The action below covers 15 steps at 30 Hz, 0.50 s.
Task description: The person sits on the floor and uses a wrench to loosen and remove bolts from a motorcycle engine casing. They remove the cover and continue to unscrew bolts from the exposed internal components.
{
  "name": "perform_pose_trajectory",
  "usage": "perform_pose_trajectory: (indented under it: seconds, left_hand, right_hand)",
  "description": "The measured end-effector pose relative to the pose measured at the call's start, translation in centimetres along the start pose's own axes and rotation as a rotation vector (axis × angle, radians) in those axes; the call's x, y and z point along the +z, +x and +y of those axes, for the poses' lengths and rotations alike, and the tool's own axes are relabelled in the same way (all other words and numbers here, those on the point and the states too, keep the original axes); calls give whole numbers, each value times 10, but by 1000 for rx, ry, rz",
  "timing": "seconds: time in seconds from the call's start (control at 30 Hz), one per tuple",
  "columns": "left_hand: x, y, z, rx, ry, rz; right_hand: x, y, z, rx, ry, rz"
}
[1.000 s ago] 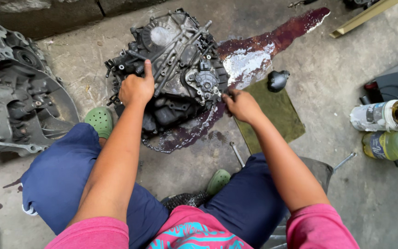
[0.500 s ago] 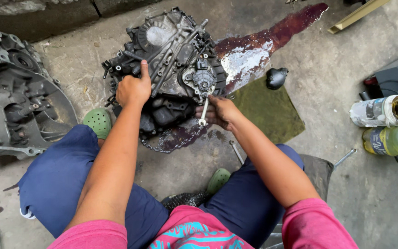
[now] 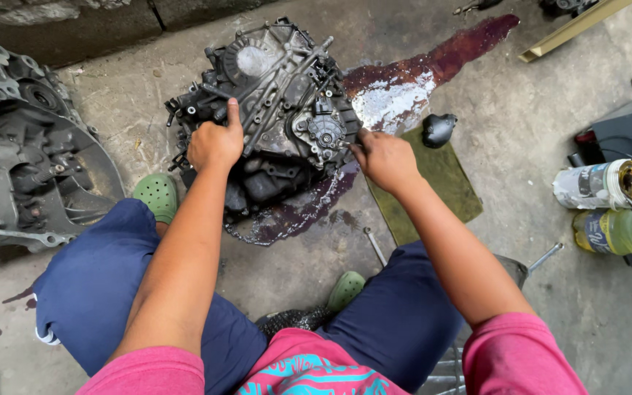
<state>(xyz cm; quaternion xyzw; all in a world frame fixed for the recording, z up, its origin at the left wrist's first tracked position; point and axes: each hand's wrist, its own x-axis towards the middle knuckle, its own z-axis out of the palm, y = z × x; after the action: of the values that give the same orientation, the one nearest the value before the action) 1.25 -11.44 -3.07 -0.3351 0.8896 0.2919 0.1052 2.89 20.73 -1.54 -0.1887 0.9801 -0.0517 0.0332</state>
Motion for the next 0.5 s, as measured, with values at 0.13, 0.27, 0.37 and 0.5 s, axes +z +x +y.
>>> perform_pose_trajectory:
  seconds: [0.13, 0.27, 0.37, 0.5]
  left_hand:
    - [-1, -1, 0, -4, 2, -14]
    - [-1, -2, 2, 4, -1, -4]
    - [-1, -2, 2, -3, 8, 3]
    - [-1, -3, 2, -7, -13, 8]
  right_hand:
    - [25, -14, -2, 214, 403, -82]
    - [48, -10, -9, 529, 1251, -353]
    - [55, 2, -18, 638, 1413, -384]
    - [61, 9, -30, 790, 1676, -381]
